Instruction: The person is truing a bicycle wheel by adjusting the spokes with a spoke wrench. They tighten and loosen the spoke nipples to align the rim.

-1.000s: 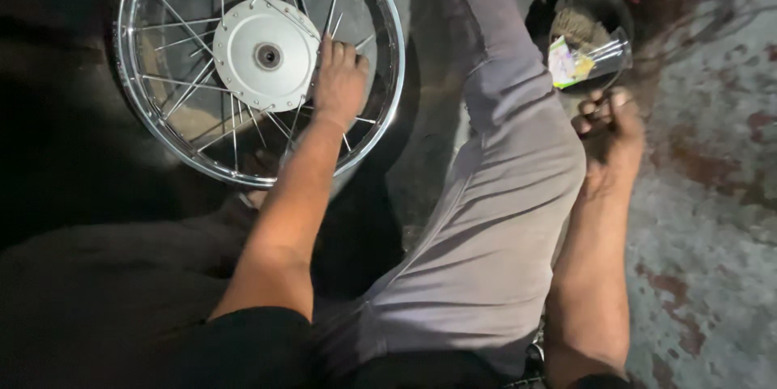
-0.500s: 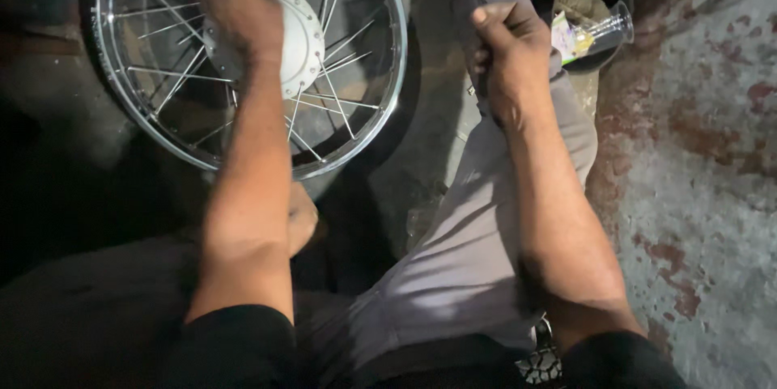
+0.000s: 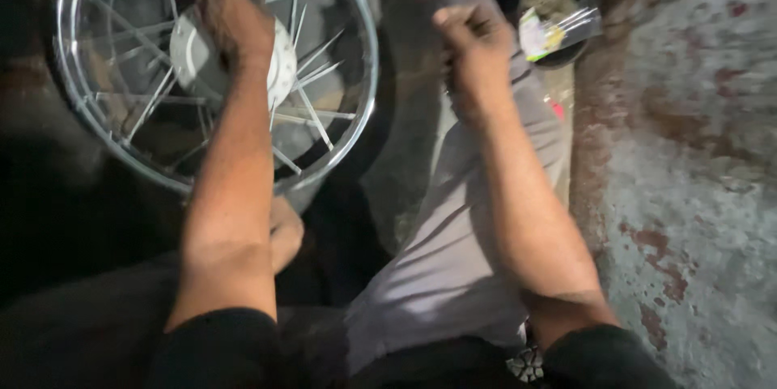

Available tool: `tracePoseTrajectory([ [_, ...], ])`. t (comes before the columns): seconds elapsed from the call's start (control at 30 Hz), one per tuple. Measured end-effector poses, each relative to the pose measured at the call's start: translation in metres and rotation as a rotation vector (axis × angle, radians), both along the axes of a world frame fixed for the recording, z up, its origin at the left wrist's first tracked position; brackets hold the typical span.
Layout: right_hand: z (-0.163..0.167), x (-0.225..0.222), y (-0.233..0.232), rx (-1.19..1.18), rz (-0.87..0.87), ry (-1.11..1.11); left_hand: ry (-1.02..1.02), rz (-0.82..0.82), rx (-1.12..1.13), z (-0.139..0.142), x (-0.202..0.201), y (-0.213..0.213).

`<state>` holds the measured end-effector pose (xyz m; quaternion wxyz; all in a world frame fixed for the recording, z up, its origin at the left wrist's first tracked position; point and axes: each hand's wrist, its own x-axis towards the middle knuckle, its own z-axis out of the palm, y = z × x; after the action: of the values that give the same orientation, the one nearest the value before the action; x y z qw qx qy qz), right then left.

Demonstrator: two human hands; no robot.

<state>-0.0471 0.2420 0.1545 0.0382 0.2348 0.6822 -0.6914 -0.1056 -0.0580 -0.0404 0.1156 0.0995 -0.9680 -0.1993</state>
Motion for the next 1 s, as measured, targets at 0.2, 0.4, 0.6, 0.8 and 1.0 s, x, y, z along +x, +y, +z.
tracePoseTrajectory([
  [0.2, -0.025, -0.006, -0.003, 0.125, 0.077, -0.020, -0.088, -0.132, 0.197, 0.013, -0.017, 0.029],
  [0.4, -0.035, -0.006, -0.005, 0.087, 0.035, -0.029, -0.110, -0.609, -0.126, 0.013, 0.032, 0.065],
  [0.6, -0.041, -0.003, -0.005, 0.079, 0.063, -0.038, -0.126, -0.635, -0.247, 0.011, 0.052, 0.073],
  [0.8, -0.052, -0.006, 0.002, -0.004, 0.123, -0.063, -0.138, -0.614, -0.190, -0.001, 0.044, 0.077],
  [1.0, -0.046, -0.001, -0.007, -0.151, 0.081, -0.121, -0.204, -0.571, -0.102, -0.007, 0.045, 0.083],
])
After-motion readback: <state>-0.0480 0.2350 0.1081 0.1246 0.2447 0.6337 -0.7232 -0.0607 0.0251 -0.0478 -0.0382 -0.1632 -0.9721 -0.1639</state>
